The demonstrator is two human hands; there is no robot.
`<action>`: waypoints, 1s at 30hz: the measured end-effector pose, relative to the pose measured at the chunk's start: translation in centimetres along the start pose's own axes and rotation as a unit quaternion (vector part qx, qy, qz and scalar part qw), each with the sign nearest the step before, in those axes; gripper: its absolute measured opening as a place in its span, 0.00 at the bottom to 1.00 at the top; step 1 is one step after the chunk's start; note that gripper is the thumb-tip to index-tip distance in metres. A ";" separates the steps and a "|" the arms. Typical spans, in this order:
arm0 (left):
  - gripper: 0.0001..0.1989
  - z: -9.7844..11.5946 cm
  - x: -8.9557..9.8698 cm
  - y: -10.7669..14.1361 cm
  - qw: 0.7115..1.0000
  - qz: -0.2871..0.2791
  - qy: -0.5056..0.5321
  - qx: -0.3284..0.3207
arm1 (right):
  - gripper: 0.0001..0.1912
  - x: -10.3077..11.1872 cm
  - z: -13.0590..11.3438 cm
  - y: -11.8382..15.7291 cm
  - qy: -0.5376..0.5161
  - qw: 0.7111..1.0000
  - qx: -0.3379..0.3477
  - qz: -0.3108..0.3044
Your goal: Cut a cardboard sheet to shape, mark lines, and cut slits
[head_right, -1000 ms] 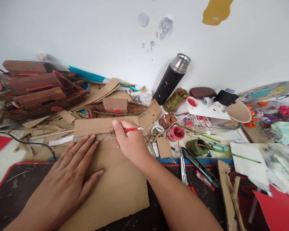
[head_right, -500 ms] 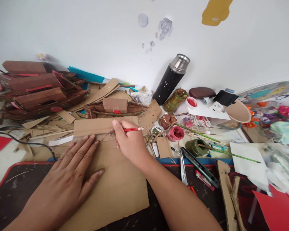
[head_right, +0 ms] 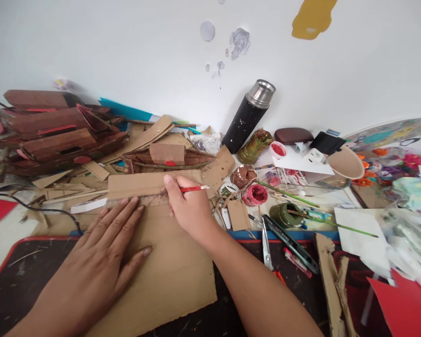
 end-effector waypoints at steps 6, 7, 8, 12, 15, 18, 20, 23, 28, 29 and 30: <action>0.42 0.0 0.0 0.0 1.000 -0.003 -0.005 0.000 | 0.27 0.0 -0.1 0.0 -0.013 1.000 0.000 -0.004; 0.42 0.0 0.0 0.0 1.000 -0.004 -0.004 0.000 | 0.27 0.0 -0.2 0.1 -0.011 1.000 0.001 -0.004; 0.42 0.0 0.0 0.0 1.000 -0.004 -0.002 0.000 | 0.28 0.0 -0.1 0.1 -0.008 1.000 0.002 -0.004; 0.42 0.0 0.0 0.0 1.000 -0.004 0.006 0.001 | 0.28 0.0 0.0 0.2 0.007 1.000 0.002 -0.001; 0.42 0.0 -0.1 0.0 1.000 -0.005 0.002 -0.002 | 0.28 0.0 -0.1 0.2 0.019 1.000 0.003 -0.001; 0.41 0.1 -0.1 0.0 1.000 -0.002 -0.006 -0.006 | 0.27 -0.1 0.0 0.1 0.028 1.000 0.001 -0.002; 0.41 0.1 -0.1 0.0 1.000 0.000 -0.014 -0.008 | 0.27 -0.1 0.0 0.0 0.021 1.000 0.001 0.000; 0.41 0.1 -0.1 0.0 1.000 0.000 -0.022 -0.008 | 0.27 0.0 0.1 0.0 -0.005 1.000 0.004 0.003; 0.41 0.0 -0.1 -0.1 1.000 0.003 -0.025 -0.007 | 0.27 0.0 -0.1 0.0 -0.049 0.999 -0.005 -0.007; 0.41 0.1 -0.1 -0.1 1.000 0.003 -0.026 -0.008 | 0.27 0.0 -0.1 0.0 -0.057 0.998 -0.008 -0.008; 0.41 0.1 -0.1 -0.1 1.000 0.003 -0.028 -0.009 | 0.27 0.0 -0.1 -0.1 -0.063 0.998 -0.010 -0.008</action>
Point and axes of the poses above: each hand's wrist, its own y-axis away from the middle knuckle, its own x-axis out of the back of the hand, z = x × y, the point moved 8 cm from there along -y, towards the middle knuckle, and after that the axes turned 9 degrees about -x, right-handed, at the moved point
